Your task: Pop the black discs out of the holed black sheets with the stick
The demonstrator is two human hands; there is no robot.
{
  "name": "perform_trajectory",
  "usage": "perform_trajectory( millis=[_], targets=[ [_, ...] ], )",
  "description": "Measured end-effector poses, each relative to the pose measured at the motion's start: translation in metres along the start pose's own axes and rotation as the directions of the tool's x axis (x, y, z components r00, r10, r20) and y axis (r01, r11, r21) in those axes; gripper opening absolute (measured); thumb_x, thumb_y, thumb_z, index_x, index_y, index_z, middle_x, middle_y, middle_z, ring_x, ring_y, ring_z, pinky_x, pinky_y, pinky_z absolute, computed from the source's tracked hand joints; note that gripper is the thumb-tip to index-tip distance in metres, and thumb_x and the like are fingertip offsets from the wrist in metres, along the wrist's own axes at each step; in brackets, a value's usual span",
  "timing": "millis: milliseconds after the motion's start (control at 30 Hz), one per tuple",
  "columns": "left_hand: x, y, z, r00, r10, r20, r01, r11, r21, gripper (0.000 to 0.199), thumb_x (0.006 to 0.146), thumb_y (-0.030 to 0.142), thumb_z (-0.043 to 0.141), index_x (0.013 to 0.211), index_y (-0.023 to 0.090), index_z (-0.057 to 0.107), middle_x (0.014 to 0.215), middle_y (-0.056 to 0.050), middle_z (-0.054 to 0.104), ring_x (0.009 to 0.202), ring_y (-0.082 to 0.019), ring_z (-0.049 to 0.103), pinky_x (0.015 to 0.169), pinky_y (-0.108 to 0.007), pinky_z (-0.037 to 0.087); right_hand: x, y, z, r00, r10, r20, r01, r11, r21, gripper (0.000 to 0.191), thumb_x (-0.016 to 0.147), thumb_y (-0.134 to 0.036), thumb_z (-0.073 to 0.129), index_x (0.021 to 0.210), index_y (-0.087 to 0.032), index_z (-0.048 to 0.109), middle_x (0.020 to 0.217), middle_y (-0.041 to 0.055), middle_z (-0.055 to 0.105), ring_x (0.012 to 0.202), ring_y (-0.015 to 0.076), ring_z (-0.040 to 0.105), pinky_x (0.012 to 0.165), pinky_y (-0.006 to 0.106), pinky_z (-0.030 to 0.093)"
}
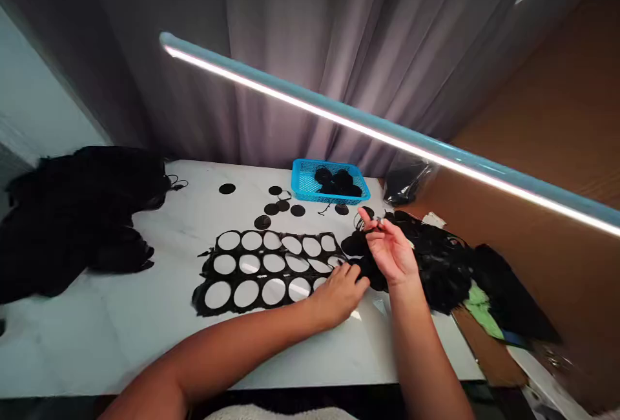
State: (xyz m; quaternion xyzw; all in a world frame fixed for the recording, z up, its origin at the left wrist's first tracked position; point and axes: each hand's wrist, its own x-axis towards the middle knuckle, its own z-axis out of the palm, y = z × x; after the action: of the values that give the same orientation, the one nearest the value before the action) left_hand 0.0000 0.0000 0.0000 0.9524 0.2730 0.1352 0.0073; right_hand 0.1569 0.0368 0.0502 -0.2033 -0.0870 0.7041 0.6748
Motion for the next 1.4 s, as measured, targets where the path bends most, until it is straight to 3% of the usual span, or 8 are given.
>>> perform_trajectory(
  millis=[167,233,300,433,667,1033,1267,1400],
  targets=[
    [-0.068,-0.007,-0.03,0.996,0.074,-0.051,-0.079,0.991,-0.103,0.026,0.09,0.016,0.054,0.117,0.013,0.053,0.124,-0.014,0.055,0.123,-0.027,0.047,0.099,-0.038,0.044,-0.001,0.005,0.003,0.994,-0.063,0.089,0.075,0.988,-0.135,0.014,0.086,-0.014,0.059,0.076,-0.021,0.052,0.127,0.008,0.061,0.062,0.0052,0.049,0.045,0.012,0.049],
    [-0.101,-0.017,-0.035,0.998,-0.009,-0.066,0.002,0.994,-0.106,0.027,0.09,0.013,0.052,0.117,0.013,0.054,0.123,-0.014,0.057,0.12,-0.027,0.051,0.1,-0.04,0.044,-0.004,0.021,0.005,0.989,-0.062,0.133,0.102,0.941,-0.321,0.02,0.083,-0.018,0.065,0.071,-0.021,0.05,0.112,0.0047,0.068,0.061,0.0064,0.049,0.05,0.016,0.048],
    [-0.131,-0.028,-0.035,0.992,-0.108,-0.069,0.104,0.992,-0.069,0.033,0.092,0.012,0.048,0.124,0.013,0.052,0.126,-0.013,0.057,0.12,-0.028,0.052,0.1,-0.043,0.045,-0.011,0.044,0.005,0.987,-0.006,0.162,0.102,0.8,-0.591,0.023,0.081,-0.022,0.069,0.068,-0.021,0.051,0.091,0.003,0.069,0.067,0.0096,0.054,0.059,0.02,0.049],
    [-0.169,-0.037,-0.024,0.988,-0.15,-0.043,0.148,0.988,-0.037,0.041,0.095,0.016,0.048,0.136,0.012,0.046,0.135,-0.011,0.055,0.124,-0.028,0.049,0.1,-0.043,0.044,-0.037,0.093,-0.004,0.963,0.154,0.219,0.166,0.302,-0.939,0.02,0.085,-0.029,0.065,0.071,-0.02,0.055,0.083,0.0034,0.067,0.085,0.0178,0.061,0.073,0.029,0.047],
    [-0.172,-0.026,-0.02,0.993,-0.112,-0.035,0.111,0.994,-0.024,0.037,0.098,0.022,0.047,0.135,0.015,0.05,0.136,-0.007,0.056,0.126,-0.029,0.046,0.106,-0.045,0.036,-0.07,0.127,-0.024,0.945,0.174,0.278,0.296,-0.088,-0.951,0.013,0.088,-0.024,0.056,0.075,-0.021,0.055,0.084,0.0026,0.068,0.074,0.0167,0.059,0.068,0.028,0.043],
    [-0.174,-0.023,-0.008,0.993,-0.097,-0.062,0.099,0.994,0.034,0.035,0.099,0.017,0.04,0.132,0.016,0.051,0.137,-0.01,0.054,0.129,-0.025,0.044,0.111,-0.045,0.024,-0.074,0.132,-0.028,0.932,0.168,0.321,0.359,-0.318,-0.877,0.006,0.088,-0.015,0.055,0.087,-0.021,0.057,0.082,0.0016,0.065,0.075,0.0165,0.058,0.068,0.027,0.045],
    [-0.173,-0.024,-0.001,0.992,-0.102,-0.079,0.101,0.995,-0.008,0.035,0.098,0.015,0.041,0.132,0.016,0.052,0.135,-0.009,0.056,0.127,-0.024,0.045,0.11,-0.046,0.025,-0.074,0.134,-0.031,0.79,0.319,0.524,0.574,-0.684,-0.45,0.012,0.088,-0.01,0.05,0.088,-0.019,0.057,0.083,0.0076,0.062,0.081,0.0222,0.055,0.066,0.03,0.041],
    [-0.175,-0.023,0.009,0.983,-0.133,-0.124,0.13,0.991,-0.032,0.032,0.097,0.012,0.043,0.127,0.017,0.055,0.134,-0.009,0.058,0.125,-0.024,0.048,0.109,-0.046,0.028,-0.038,0.087,-0.036,0.843,-0.082,0.532,0.294,-0.759,-0.581,0.016,0.092,-0.018,0.042,0.081,-0.02,0.053,0.08,0.008,0.06,0.075,0.0212,0.054,0.066,0.031,0.039]
  ],
)
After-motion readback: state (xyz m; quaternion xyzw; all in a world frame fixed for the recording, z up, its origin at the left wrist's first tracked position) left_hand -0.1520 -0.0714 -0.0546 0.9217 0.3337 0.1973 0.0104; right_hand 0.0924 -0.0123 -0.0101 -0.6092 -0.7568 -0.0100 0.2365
